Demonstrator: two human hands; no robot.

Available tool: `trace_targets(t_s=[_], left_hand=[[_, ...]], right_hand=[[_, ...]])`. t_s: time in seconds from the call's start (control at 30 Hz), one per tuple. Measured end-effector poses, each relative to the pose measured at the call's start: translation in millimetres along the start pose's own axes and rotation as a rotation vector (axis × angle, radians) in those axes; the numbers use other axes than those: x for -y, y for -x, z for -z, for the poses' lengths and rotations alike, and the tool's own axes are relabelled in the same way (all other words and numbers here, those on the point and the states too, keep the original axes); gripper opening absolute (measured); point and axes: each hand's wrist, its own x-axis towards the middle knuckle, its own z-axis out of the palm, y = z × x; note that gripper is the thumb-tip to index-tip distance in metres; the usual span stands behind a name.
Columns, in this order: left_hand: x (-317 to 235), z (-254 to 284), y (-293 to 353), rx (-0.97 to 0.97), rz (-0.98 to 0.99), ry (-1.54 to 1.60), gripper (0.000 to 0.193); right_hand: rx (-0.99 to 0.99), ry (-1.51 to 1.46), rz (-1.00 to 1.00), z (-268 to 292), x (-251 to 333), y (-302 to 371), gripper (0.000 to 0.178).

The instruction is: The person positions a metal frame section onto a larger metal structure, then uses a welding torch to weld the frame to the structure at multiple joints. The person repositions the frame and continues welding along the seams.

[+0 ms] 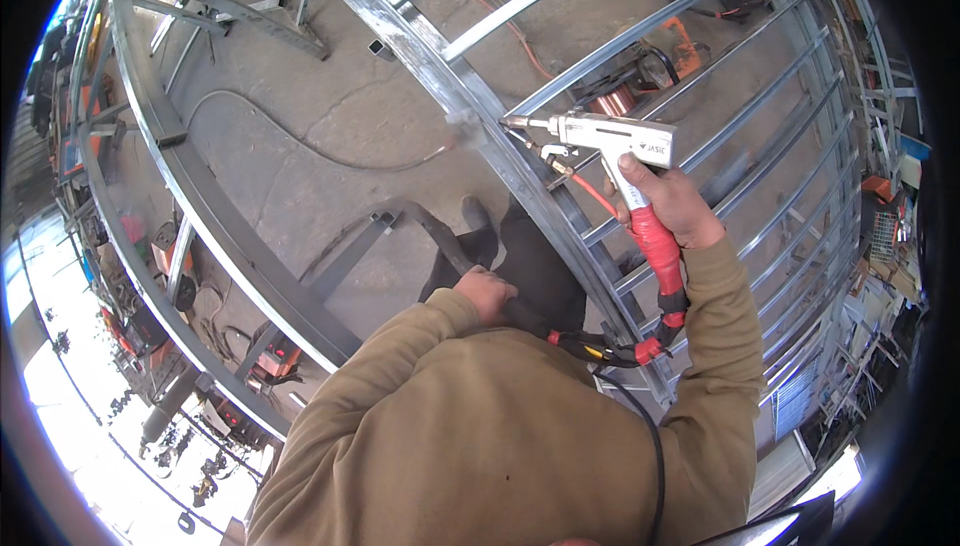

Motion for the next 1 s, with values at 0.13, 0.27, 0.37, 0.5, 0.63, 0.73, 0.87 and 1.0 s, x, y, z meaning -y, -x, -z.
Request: trace_targets(t_s=[0.13,0.27,0.37,0.5,0.63,0.73,0.87,1.0], left_hand=[[-9,-2,-6,0.012,0.048,-0.008,0.034],[-14,-3,-11,0.036,0.064,-0.036,0.036],[-16,-3,-15,0.046,0.08,-0.042,0.036],[-20,-4,-20,0.068,0.112,-0.055,0.038],[-20,-6,-23,0.044,0.106,-0.06,0.043],[-20,-8,-24,0.034,0.107,-0.033,0.041],[-20,-9,-25,0.045,0.107,-0.034,0.04],[-21,-10,-25,0.012,0.094,-0.049,0.039]], right_hand=[[0.066,-0.032,0.035,7,-3,-5,0.047],[0.094,-0.021,0.065,11,-1,-9,0.047],[0.117,-0.011,0.081,13,3,-10,0.041],[0.144,0.027,0.085,16,10,-10,0.037],[0.164,0.022,0.048,19,12,-8,0.037],[0.173,0.048,0.038,20,10,-11,0.037],[0.183,0.017,0.084,21,4,-13,0.037],[0.167,0.005,0.099,21,2,-10,0.038]])
